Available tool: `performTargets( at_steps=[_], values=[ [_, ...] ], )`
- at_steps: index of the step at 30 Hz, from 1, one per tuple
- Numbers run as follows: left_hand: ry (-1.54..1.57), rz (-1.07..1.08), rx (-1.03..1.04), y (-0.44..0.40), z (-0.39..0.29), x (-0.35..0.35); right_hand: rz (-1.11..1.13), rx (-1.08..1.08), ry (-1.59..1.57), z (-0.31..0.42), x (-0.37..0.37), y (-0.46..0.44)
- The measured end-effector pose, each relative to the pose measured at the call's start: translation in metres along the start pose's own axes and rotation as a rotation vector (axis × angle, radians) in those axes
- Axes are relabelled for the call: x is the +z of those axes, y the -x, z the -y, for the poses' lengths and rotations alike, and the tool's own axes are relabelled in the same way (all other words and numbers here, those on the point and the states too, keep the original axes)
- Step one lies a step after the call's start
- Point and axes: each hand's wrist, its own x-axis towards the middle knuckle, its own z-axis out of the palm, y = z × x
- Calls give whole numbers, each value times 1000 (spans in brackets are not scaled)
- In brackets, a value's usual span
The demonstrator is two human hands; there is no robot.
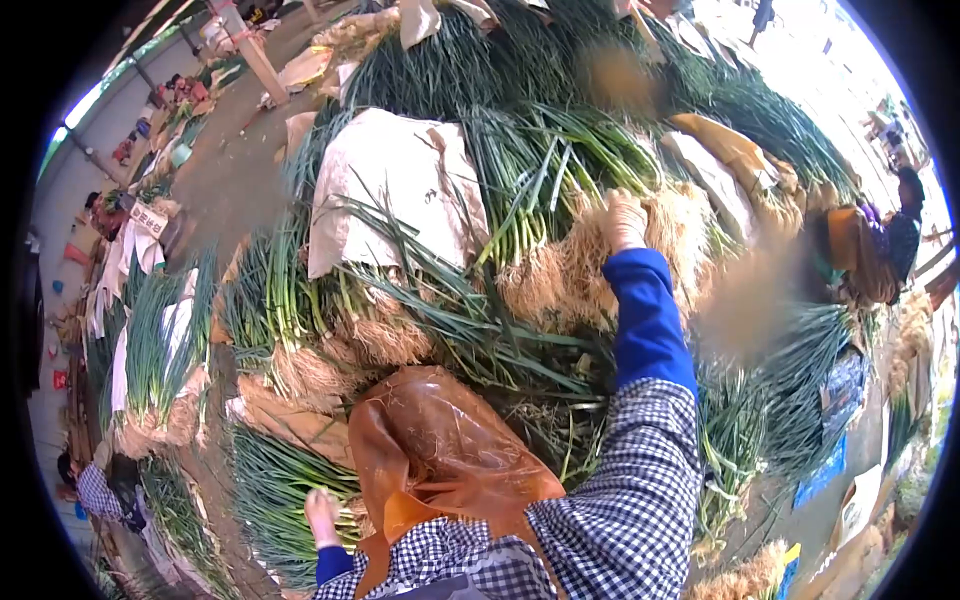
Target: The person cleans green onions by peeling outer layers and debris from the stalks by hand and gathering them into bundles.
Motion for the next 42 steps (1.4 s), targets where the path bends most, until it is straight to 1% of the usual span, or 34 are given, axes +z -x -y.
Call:
performTargets(
  at_steps=[1, 2, 3, 4, 5, 6, 7, 8, 10, 12, 14, 15, 16, 18, 19, 20, 22, 23, 25, 26, 28, 29, 30, 32, 33, 34, 35, 36, 37, 38, 39, 40, 41, 42],
  values=[
    [-18, -74, -56, 23, -82, 42, 185, 17, 102, 10, -5, -7],
    [137, 7, 79, 8, -89, 62, 375, 38, 207, 24, -12, -10],
    [159, 90, 183, 26, -142, 94, 424, 53, 255, 36, -19, -16],
    [110, 164, 207, 34, -173, 116, 363, 84, 163, 48, -25, -14],
    [202, 236, 349, 33, -187, 144, 340, 51, 67, 59, -42, -3],
    [178, 361, 419, 38, -201, 169, 320, 16, -25, 67, -57, 16],
    [160, 473, 383, 51, -222, 196, 398, 141, -250, 70, -62, 38],
    [227, 614, 336, 74, -249, 225, 479, 269, -474, 73, -69, 68],
    [504, 1052, 169, 86, -243, 291, 403, 448, -1402, 84, -95, 158],
    [713, 1268, -232, 112, -226, 348, 398, 500, -1624, 92, -88, 228],
    [665, 1362, -251, 119, -192, 392, 580, 601, -1698, 95, -78, 282],
    [527, 1356, -327, 118, -185, 397, 646, 675, -1727, 92, -88, 291],
    [529, 1349, -377, 119, -175, 399, 684, 630, -1714, 83, -83, 295],
    [465, 1286, -251, 115, -151, 403, 712, 441, -1483, 77, -104, 271],
    [441, 1224, -79, 120, -148, 404, 649, 485, -1511, 71, -89, 267],
    [308, 1130, 131, 115, -136, 410, 523, 489, -1422, 83, -94, 251],
    [-91, 906, 510, 125, -158, 392, 482, 297, -610, 89, -94, 229],
    [-90, 902, 514, 129, -164, 389, 479, 293, -613, 93, -91, 231],
    [-327, 776, 494, 133, -173, 385, 220, 66, -242, 98, -74, 237],
    [-331, 777, 494, 132, -170, 387, 100, -4, -210, 99, -70, 244],
    [-309, 845, 370, 128, -164, 392, 35, -81, -114, 98, -66, 258],
    [-301, 833, 355, 125, -158, 395, 3, -188, -86, 98, -78, 266],
    [58, 966, 209, 97, -98, 420, 65, -253, -114, 95, -78, 281],
    [517, 1094, -218, 109, -135, 405, 413, -401, -127, 104, -114, 301],
    [840, 1372, -474, 89, -107, 415, 386, -502, -227, 91, -115, 322],
    [846, 1345, -422, 85, -114, 412, 357, -605, -326, 71, -116, 335],
    [850, 1316, -370, 81, -122, 409, 598, -551, -116, 61, -121, 339],
    [652, 1132, -267, 88, -135, 400, 836, -489, 101, 49, -127, 341],
    [615, 1057, -258, 96, -139, 398, 891, -392, 150, 12, -110, 350],
    [594, 1074, -321, 98, -140, 397, 896, -298, 121, -3, -104, 350],
    [457, 1093, -116, 99, -134, 397, 896, -205, 90, -12, -106, 344],
    [319, 1101, 95, 98, -130, 399, 839, -115, -20, -18, -103, 332],
    [113, 1002, 306, 105, -141, 395, 650, 3, -149, 2, -103, 312],
    [115, 999, 297, 111, -142, 392, 532, 49, -262, 28, -109, 289]
  ],
)
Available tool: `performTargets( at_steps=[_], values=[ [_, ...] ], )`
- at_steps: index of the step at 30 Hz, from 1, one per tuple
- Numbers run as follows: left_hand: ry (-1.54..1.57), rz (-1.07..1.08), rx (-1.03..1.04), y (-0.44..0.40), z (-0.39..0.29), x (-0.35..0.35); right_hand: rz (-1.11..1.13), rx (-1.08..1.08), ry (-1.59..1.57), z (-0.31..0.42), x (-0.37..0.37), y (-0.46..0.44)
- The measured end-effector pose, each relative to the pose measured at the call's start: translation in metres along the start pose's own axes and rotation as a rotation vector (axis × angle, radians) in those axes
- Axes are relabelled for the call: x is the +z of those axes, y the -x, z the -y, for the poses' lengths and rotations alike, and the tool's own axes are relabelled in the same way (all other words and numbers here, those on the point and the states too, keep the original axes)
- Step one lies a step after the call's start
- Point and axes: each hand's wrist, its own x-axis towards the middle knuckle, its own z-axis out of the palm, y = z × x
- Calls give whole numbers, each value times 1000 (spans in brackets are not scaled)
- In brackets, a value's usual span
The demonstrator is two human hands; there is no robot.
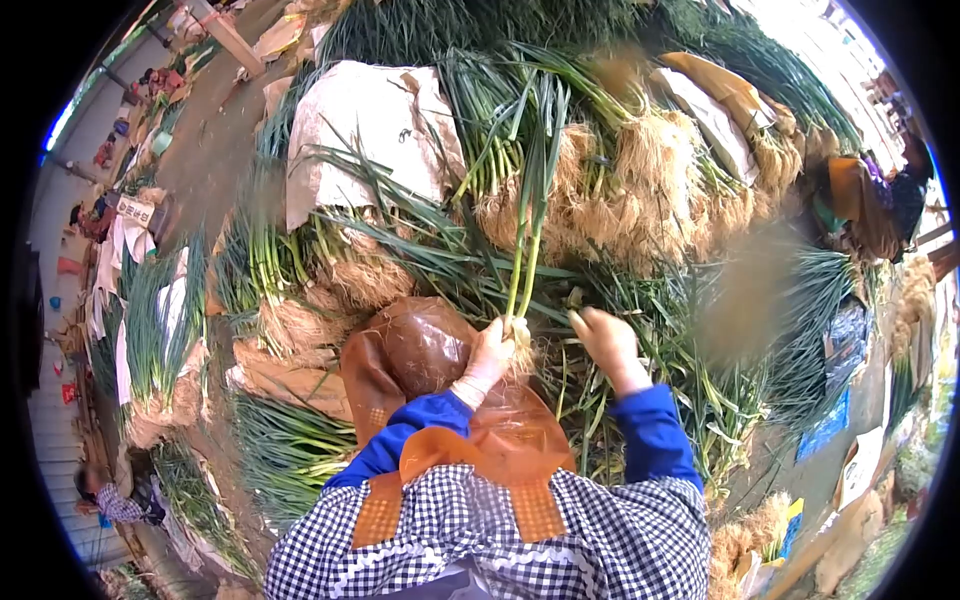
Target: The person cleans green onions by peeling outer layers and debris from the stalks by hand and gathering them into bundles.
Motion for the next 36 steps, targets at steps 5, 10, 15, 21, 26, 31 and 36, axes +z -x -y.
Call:
performTargets(
  at_steps=[5, 10, 15, 21, 26, 31, 36],
  values=[
    [-647, -169, 138, 6, -17, -1, -137, 21, -177, 79, -1, -53],
    [-1078, -172, 105, 2, -9, 6, -25, 14, 22, 74, 27, -60],
    [-1072, -53, 102, 5, -11, 0, -273, -227, 267, 79, 46, -39],
    [-551, -81, 61, -3, -12, -12, 252, -826, -175, 56, 15, 39],
    [-401, -31, 62, -5, -18, -6, 313, -12, -18, 21, -11, 8],
    [-563, -66, 204, 4, -6, -11, -12, -202, -263, 59, 44, -7],
    [330, 189, -191, 9, 4, -17, -98, -613, 19, 62, 27, 4]
  ],
)
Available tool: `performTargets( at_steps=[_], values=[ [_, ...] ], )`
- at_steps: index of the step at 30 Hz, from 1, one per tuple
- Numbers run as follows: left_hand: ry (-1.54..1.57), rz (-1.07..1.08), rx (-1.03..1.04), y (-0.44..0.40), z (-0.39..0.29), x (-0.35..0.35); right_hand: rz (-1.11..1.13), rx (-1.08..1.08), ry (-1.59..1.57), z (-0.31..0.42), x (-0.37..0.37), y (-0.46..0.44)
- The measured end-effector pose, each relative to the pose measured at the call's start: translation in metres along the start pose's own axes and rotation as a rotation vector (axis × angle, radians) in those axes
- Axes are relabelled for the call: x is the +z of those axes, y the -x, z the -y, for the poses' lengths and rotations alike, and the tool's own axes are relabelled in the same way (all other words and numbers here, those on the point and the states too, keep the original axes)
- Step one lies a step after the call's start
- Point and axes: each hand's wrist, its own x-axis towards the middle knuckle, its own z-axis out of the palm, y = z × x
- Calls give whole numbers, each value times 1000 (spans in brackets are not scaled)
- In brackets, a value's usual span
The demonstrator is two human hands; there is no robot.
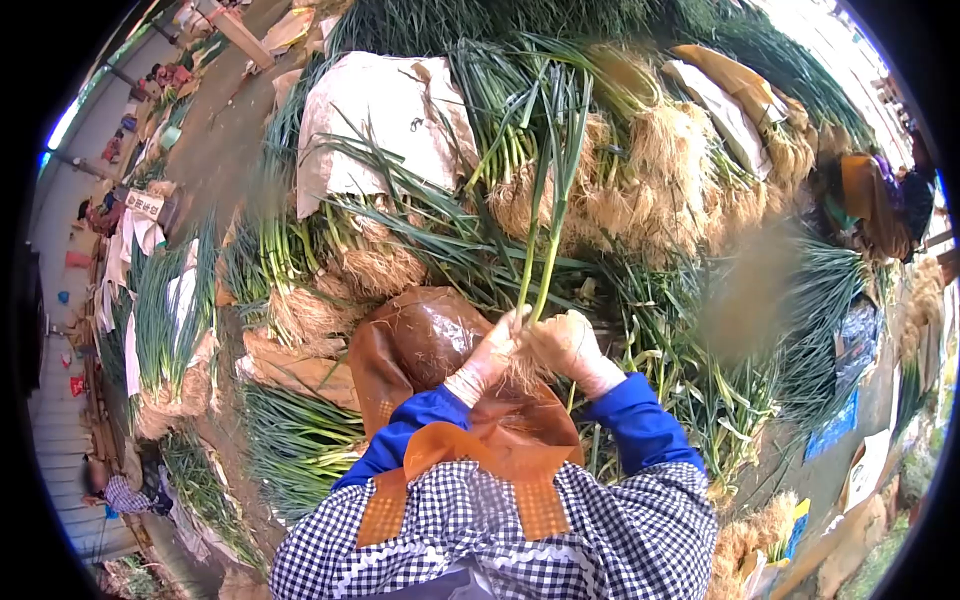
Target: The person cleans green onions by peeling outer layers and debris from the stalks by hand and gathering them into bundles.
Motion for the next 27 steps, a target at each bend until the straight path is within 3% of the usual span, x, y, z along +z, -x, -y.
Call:
performTargets(
  at_steps=[3, 4, 6, 7, 8, 10, 11, 12, 14, 16, 18, 19, 21, 22, 23, 24, 26, 27],
  values=[
    [438, 23, -159, 3, 7, 12, 129, -241, 208, -6, -19, 6],
    [439, 31, -162, 6, 7, 11, 131, -235, 214, -8, -23, 6],
    [436, 319, -139, 19, -26, 18, 205, -382, 291, -13, -38, 0],
    [459, 335, -134, 18, -34, 21, 411, -297, 222, -11, -44, -8],
    [542, 310, -219, 23, -53, 26, 231, -433, 308, -21, -33, -4],
    [304, 210, -306, 1, -36, 5, 228, -423, 162, -23, -29, -9],
    [88, 154, -283, -1, -49, 12, 215, -422, 202, -20, -26, -14],
    [-171, 68, -181, -8, -40, 13, 347, -395, 154, -19, -29, -18],
    [41, 13, -98, -9, -45, 23, 210, -421, 337, -13, -17, -16],
    [23, -28, -73, -11, -46, 31, 93, -413, 189, -17, -7, -11],
    [147, -137, -52, -17, -34, 29, 131, -468, 520, -9, -28, -9],
    [201, -222, 37, -24, -42, 21, 537, -254, 48, -6, -44, -11],
    [203, -387, 204, -39, -100, -8, 1138, -372, -140, 3, -78, -4],
    [428, -421, 220, -17, -151, 3, 1295, -397, -174, 2, -89, -3],
    [462, -311, 259, -7, -168, -9, 1203, -256, -73, -30, -99, -11],
    [673, 58, 312, -10, -167, -35, 1022, -101, 170, -61, -113, -48],
    [590, 21, 437, -5, -160, -37, 679, 323, 574, -123, -142, -122],
    [555, -21, 466, -2, -158, -33, 90, 408, 1171, -182, -122, -139]
  ],
)
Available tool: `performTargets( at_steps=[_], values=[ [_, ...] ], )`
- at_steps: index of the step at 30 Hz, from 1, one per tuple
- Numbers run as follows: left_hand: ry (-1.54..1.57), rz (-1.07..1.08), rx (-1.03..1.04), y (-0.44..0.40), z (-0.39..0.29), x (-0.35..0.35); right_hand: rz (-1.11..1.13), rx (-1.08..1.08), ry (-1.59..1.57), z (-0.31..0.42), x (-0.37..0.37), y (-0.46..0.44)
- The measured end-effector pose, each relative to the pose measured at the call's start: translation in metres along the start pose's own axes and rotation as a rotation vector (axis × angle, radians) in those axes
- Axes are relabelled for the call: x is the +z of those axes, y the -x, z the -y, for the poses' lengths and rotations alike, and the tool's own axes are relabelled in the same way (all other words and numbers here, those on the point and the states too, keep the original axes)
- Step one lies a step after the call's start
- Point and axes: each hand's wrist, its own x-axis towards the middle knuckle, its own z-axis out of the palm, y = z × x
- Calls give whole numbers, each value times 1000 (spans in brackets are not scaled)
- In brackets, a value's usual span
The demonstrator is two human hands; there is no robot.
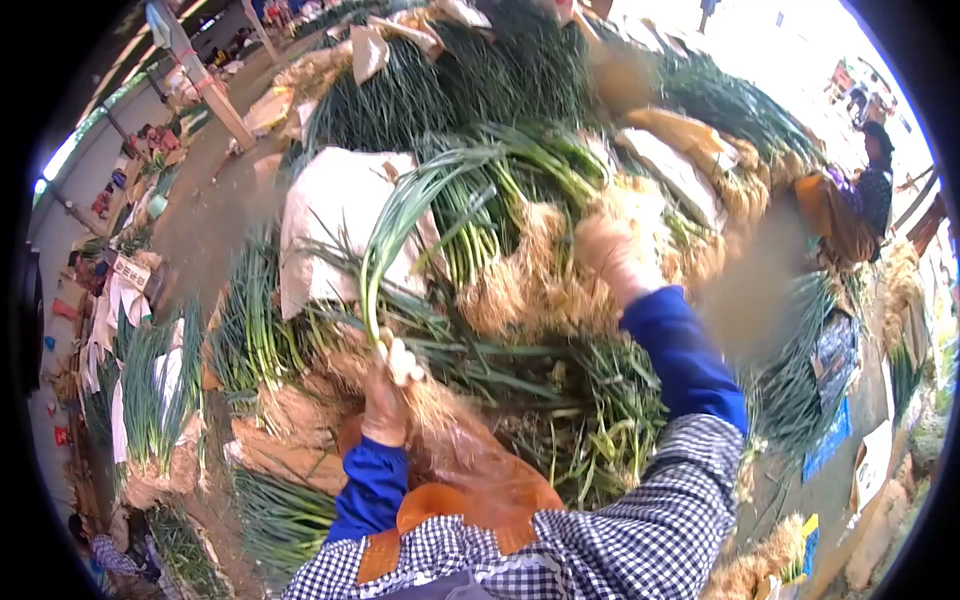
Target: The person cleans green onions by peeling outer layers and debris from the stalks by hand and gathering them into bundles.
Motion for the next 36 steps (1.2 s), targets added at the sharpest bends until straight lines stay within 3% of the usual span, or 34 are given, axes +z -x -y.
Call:
performTargets(
  at_steps=[1, 2, 3, 5, 7, 8, 9, 10, 11, 13, 15, 17, 19, 20, 21, 23, 25, 28, 31, 33, 34, 35, 36],
  values=[
    [-42, -24, 36, 4, 3, 3, 1, 30, -450, -36, 18, -39],
    [-5, -1, -1, 1, 17, -7, 69, 198, -446, -49, 9, -50],
    [-9, -139, -55, 2, 33, -17, 0, 361, -431, -46, 34, -62],
    [52, -76, -78, 9, 45, -23, 259, 350, -658, -41, 90, -82],
    [154, 50, -113, 8, 57, -39, 77, 275, -792, -32, 6, -41],
    [84, -130, -150, 13, 59, -27, -5, 200, -1000, -18, -2, -21],
    [18, -120, -195, 13, 68, -39, -78, 114, -1212, -1, -9, 3],
    [-34, -182, -288, 17, 68, -22, -53, 111, -1386, 16, -40, 34],
    [-90, -60, -314, 16, 77, -18, -15, 112, -1563, 32, -67, 70],
    [3, -80, -440, 17, 98, -17, 57, 86, -1716, 85, -60, 137],
    [582, -22, -581, 20, 128, -40, 125, -81, -1621, 112, -70, 188],
    [72, -99, -596, 40, 135, -34, 217, -177, -1570, 114, -73, 213],
    [-18, -215, -557, 54, 141, -39, 421, -69, -1735, 104, -57, 210],
    [-86, -242, -554, 60, 142, -39, 635, 240, -1933, 96, -64, 194],
    [-154, -257, -545, 63, 143, -38, 650, 376, -1801, 104, -49, 176],
    [-233, -311, -444, 69, 155, -38, 357, 323, -1668, 127, -28, 153],
    [-230, -402, -486, 72, 157, -39, 313, 192, -1716, 172, 1, 141],
    [-221, -508, -365, 70, 167, -63, 194, 231, -1337, 170, -55, 156],
    [-165, -589, -352, 70, 158, -52, 43, 44, -1437, 171, -65, 205],
    [-107, -511, -339, 66, 150, -38, 330, 76, -1555, 137, -70, 228],
    [-114, -485, -376, 66, 145, -33, 299, 219, -1676, 133, -50, 233],
    [-119, -458, -419, 69, 144, -33, 677, 381, -1653, 111, -54, 218],
    [-120, -456, -445, 68, 149, -37, 566, 351, -1667, 114, -42, 211]
  ],
)
